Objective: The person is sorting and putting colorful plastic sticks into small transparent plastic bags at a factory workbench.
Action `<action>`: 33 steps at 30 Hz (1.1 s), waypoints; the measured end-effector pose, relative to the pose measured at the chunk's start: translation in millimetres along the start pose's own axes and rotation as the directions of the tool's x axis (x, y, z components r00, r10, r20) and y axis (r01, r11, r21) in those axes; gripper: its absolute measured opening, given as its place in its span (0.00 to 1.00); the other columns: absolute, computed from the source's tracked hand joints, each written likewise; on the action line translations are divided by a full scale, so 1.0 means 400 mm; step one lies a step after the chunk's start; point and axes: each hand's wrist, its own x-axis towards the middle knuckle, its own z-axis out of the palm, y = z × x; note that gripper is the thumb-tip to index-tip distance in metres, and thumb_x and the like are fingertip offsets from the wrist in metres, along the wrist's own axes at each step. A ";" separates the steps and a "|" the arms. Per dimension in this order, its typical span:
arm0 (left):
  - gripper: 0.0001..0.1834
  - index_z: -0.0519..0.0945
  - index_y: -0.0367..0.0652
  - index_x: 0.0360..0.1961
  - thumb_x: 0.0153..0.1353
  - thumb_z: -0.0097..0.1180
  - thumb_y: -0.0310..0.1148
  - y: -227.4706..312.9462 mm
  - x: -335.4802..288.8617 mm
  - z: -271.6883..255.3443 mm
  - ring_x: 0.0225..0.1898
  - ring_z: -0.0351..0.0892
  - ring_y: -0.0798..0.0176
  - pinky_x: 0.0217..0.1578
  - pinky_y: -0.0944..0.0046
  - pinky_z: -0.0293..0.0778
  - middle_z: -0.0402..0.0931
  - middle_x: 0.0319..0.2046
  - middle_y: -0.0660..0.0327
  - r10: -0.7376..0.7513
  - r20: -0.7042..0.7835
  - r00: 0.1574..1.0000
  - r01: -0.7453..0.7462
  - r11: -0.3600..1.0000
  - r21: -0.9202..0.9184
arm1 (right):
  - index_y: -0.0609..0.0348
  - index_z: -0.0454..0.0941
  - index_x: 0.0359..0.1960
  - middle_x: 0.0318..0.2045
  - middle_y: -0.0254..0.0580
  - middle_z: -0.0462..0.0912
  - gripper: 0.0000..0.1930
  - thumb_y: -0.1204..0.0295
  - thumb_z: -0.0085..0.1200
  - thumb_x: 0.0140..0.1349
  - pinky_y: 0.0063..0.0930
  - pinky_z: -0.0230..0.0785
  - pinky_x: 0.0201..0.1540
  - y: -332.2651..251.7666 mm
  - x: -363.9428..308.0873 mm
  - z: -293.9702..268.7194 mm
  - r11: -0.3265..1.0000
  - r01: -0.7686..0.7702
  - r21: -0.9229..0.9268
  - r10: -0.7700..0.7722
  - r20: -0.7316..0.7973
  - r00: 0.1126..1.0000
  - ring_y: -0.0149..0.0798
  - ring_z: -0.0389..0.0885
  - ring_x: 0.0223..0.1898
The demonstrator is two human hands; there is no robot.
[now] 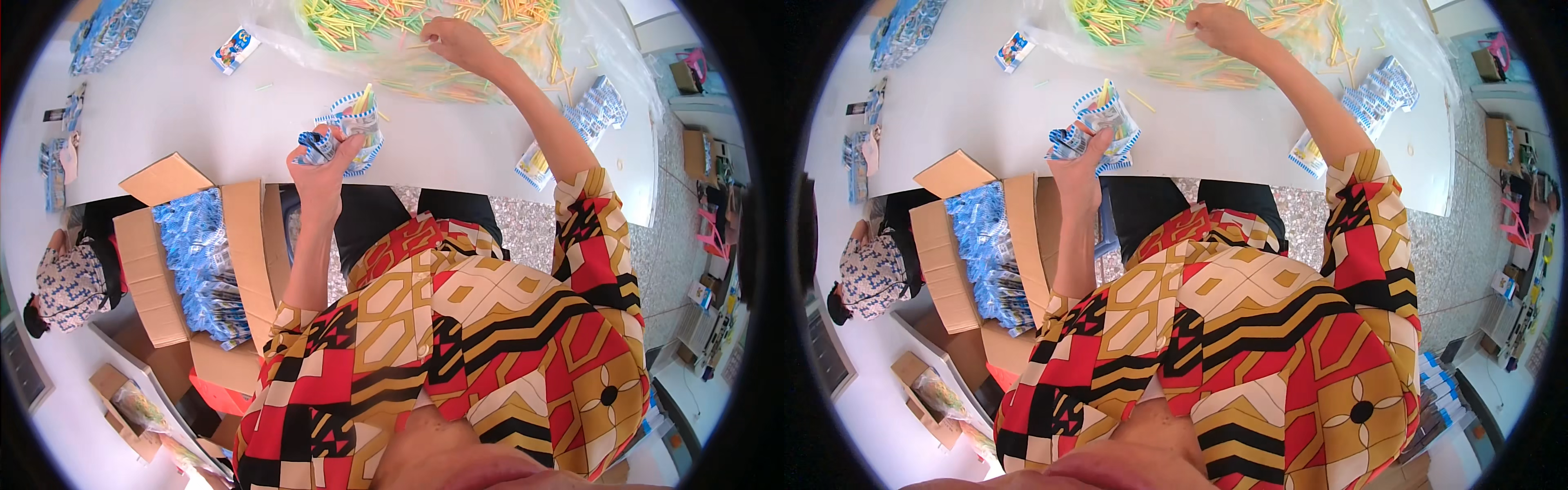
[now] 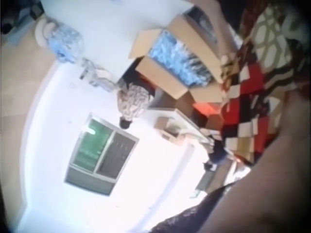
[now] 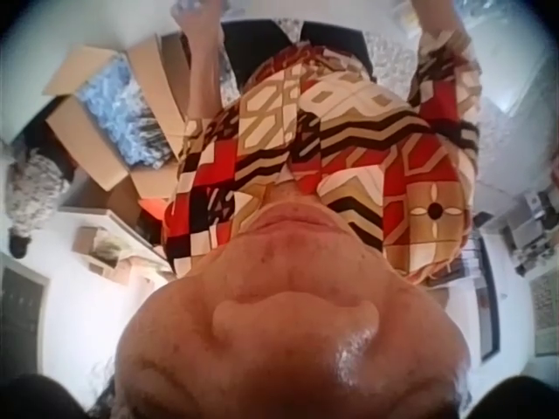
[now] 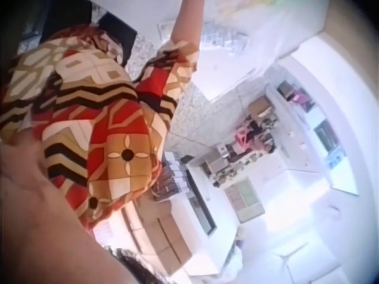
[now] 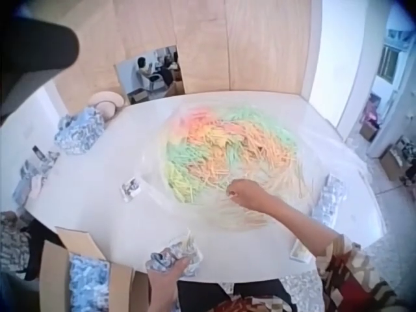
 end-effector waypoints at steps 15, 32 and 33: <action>0.10 0.77 0.39 0.28 0.47 0.66 0.19 -0.020 0.014 0.011 0.29 0.71 0.77 0.32 0.75 0.68 0.74 0.27 0.69 -0.013 0.057 0.998 0.012 0.999 0.033 | 0.60 0.73 0.30 0.29 0.42 0.77 0.05 0.77 0.53 0.51 0.33 0.69 0.36 -0.011 0.076 0.015 0.996 0.045 -0.077 -0.034 0.140 0.990 0.42 0.78 0.33; 0.06 0.77 0.37 0.25 0.49 0.65 0.21 -0.035 0.022 0.020 0.26 0.68 0.80 0.27 0.77 0.66 0.73 0.24 0.69 0.102 0.139 0.985 -0.120 0.985 0.127 | 0.62 0.72 0.33 0.27 0.37 0.76 0.04 0.79 0.52 0.56 0.24 0.68 0.30 -0.301 -0.011 -0.181 0.595 -0.020 0.803 0.104 -0.052 0.993 0.30 0.75 0.26; 0.07 0.77 0.37 0.25 0.49 0.65 0.21 -0.039 0.026 0.020 0.26 0.69 0.80 0.28 0.77 0.66 0.73 0.24 0.70 0.105 0.156 0.982 -0.127 0.982 0.137 | 0.62 0.73 0.34 0.27 0.34 0.76 0.04 0.79 0.52 0.56 0.23 0.68 0.31 -0.329 -0.030 -0.198 0.519 0.029 0.854 0.076 -0.080 0.994 0.27 0.74 0.28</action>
